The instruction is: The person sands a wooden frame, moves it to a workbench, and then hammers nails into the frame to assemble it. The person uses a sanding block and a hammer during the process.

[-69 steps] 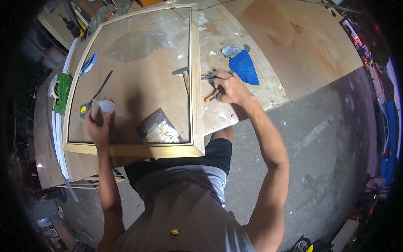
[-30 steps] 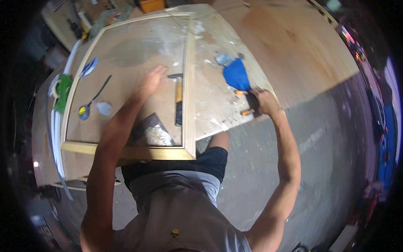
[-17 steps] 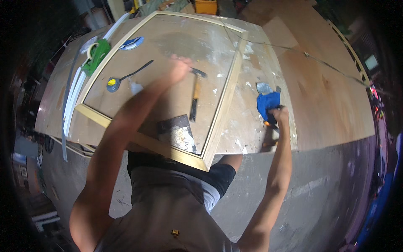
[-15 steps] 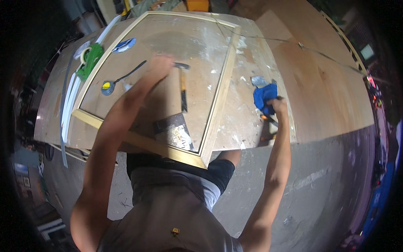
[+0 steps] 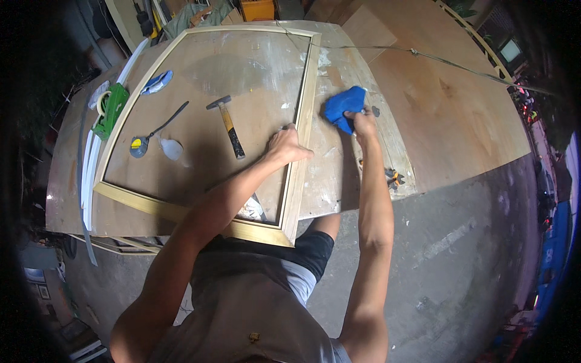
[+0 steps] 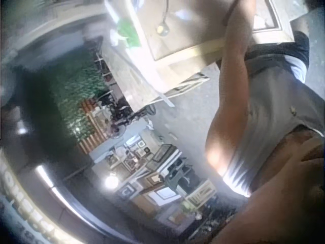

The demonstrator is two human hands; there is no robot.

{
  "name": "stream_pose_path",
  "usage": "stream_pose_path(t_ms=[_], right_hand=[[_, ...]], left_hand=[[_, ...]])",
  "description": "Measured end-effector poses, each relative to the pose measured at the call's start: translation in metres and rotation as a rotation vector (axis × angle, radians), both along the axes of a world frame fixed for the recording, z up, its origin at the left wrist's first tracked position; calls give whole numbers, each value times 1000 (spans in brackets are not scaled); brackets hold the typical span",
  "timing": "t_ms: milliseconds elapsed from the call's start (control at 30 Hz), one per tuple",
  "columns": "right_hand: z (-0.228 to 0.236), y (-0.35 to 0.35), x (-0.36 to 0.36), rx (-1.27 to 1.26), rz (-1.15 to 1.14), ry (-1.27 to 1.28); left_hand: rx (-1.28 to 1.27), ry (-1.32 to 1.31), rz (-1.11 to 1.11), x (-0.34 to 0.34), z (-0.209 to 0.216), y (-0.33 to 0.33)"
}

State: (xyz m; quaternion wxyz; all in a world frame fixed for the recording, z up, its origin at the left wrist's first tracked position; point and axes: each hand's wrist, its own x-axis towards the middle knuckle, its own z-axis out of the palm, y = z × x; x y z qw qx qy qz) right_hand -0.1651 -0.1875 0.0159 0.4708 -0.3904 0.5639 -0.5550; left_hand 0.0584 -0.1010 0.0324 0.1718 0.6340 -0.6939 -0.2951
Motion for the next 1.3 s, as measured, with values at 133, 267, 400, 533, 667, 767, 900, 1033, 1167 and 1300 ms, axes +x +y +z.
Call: stream_pose_path(t_ms=[133,267,400,533,667,767,900,1033,1167,1300], right_hand=[[-33,-38,26,151,215,-256],[-40,-64,55,36,243,-218],[-27,-50,83,-50,28,418],[-45,-59,52,13,70,432],[-49,-28,73,22,163,327],[-44,-21,72,-94,150,379],[-12,8,84,-107,97,672],[4,34,104,-146,0,1056],[19,84,154,-413,-39,1222],[44,87,203,-576,267,1009]], left_hand=[[-46,61,17,-1,10,-2],[-32,68,-15,-5,22,-3],[-16,30,4,1,6,-1],[-60,-10,-74,-5,6,-1],[-17,-69,-150,18,20,18],[-268,59,-262,49,57,56],[-674,332,-97,154,109,106],[-567,11,643,323,100,73],[-246,-638,838,499,17,58],[-95,-609,780,537,-10,48]])
